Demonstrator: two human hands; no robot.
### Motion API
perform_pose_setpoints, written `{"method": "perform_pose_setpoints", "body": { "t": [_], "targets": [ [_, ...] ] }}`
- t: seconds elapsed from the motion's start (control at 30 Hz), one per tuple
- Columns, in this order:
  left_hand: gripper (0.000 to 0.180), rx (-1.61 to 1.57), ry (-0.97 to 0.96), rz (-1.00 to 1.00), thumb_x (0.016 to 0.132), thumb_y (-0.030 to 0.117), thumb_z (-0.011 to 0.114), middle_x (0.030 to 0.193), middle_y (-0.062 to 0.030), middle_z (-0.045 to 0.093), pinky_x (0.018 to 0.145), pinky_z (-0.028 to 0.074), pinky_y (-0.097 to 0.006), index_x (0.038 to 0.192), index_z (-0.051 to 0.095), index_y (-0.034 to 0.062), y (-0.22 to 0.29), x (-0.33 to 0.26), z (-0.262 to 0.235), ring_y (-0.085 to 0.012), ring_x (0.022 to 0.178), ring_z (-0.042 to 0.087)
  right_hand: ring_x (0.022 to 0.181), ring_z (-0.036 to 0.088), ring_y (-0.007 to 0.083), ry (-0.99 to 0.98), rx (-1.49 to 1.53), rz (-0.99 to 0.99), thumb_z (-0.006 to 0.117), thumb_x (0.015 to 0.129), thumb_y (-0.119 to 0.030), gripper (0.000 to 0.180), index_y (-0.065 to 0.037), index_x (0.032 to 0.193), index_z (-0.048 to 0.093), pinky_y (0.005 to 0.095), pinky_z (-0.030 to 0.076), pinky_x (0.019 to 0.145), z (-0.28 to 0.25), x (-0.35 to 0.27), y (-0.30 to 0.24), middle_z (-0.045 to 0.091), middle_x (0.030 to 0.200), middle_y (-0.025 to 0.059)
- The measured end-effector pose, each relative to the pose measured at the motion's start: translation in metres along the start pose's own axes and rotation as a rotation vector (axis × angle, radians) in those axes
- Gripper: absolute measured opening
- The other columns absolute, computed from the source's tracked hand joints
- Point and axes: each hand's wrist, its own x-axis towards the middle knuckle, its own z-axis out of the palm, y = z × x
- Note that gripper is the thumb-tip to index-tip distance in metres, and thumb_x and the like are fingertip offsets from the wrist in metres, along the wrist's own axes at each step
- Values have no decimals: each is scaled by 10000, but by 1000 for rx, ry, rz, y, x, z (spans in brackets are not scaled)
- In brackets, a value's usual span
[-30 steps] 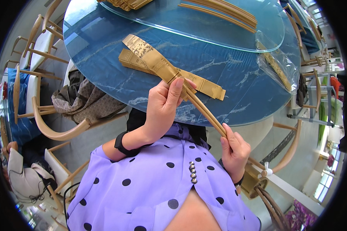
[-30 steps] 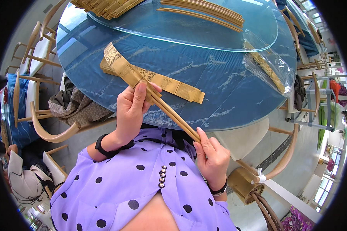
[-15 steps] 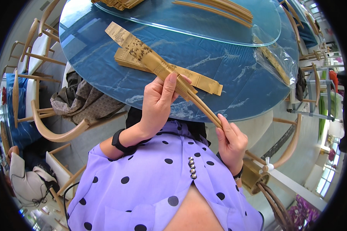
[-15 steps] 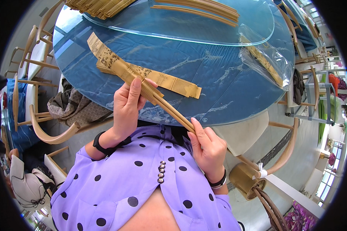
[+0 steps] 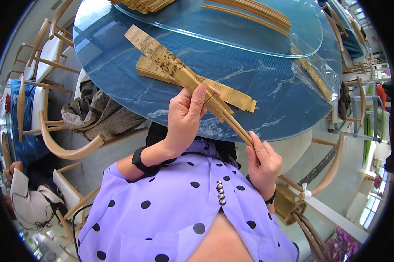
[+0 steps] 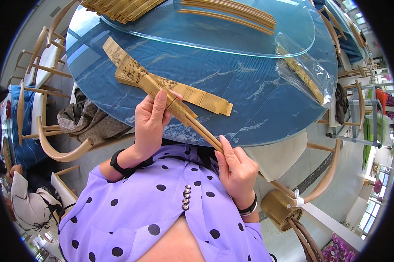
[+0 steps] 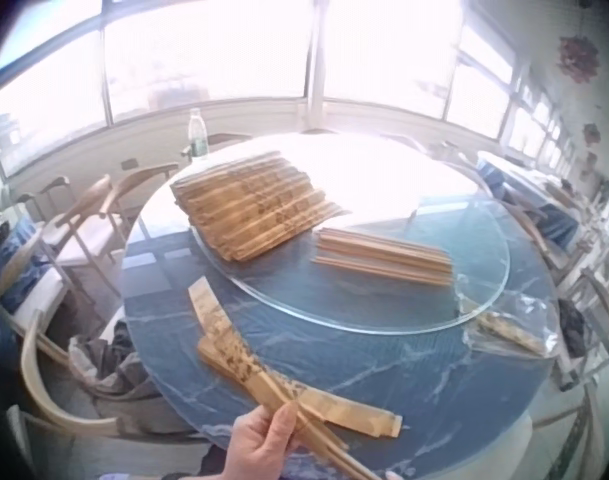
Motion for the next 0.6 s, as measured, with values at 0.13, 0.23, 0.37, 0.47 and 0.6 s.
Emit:
{"method": "perform_pose_setpoints", "body": {
  "t": [0.13, 0.23, 0.37, 0.47, 0.6],
  "targets": [
    [336, -36, -14, -27, 1105, 271, 491, 784, 27, 606, 534, 304, -186, 1040, 678, -1, -4, -6, 4, -14, 619, 362, 495, 467, 208, 2, -17, -8, 758, 887, -99, 370, -43, 1250, 717, 353, 391, 470, 2, 4, -4, 483, 654, 66],
    [386, -48, -33, -19, 1116, 301, 455, 764, 33, 578, 519, 273, -191, 1050, 679, -7, -3, -3, 1, -8, 599, 327, 498, 474, 213, 0, -30, -10, 756, 887, -99, 366, -47, 1248, 719, 357, 397, 476, 3, 5, -4, 496, 664, 69],
    [436, -30, -5, -1, 1121, 339, 432, 700, 52, 514, 508, 240, -200, 1028, 688, -2, 5, 6, -6, -6, 582, 288, 501, 480, 217, -7, -11, -7, 755, 887, -98, 366, -46, 1248, 718, 361, 401, 479, 2, 5, -5, 499, 669, 72],
    [443, 12, 19, 17, 1120, 346, 432, 668, 61, 476, 504, 231, -205, 1006, 692, 5, 1, 7, -8, -7, 576, 275, 500, 478, 218, -2, -9, -12, 754, 888, -96, 365, -43, 1248, 717, 360, 399, 478, 3, 6, -5, 493, 667, 72],
    [437, 26, 21, -11, 1119, 346, 436, 658, 66, 463, 503, 232, -204, 996, 692, 13, 1, 6, -4, -5, 576, 276, 496, 474, 216, -15, -28, -4, 754, 888, -94, 363, -40, 1245, 717, 356, 396, 476, 1, 9, -6, 492, 666, 71]
  ]
}}
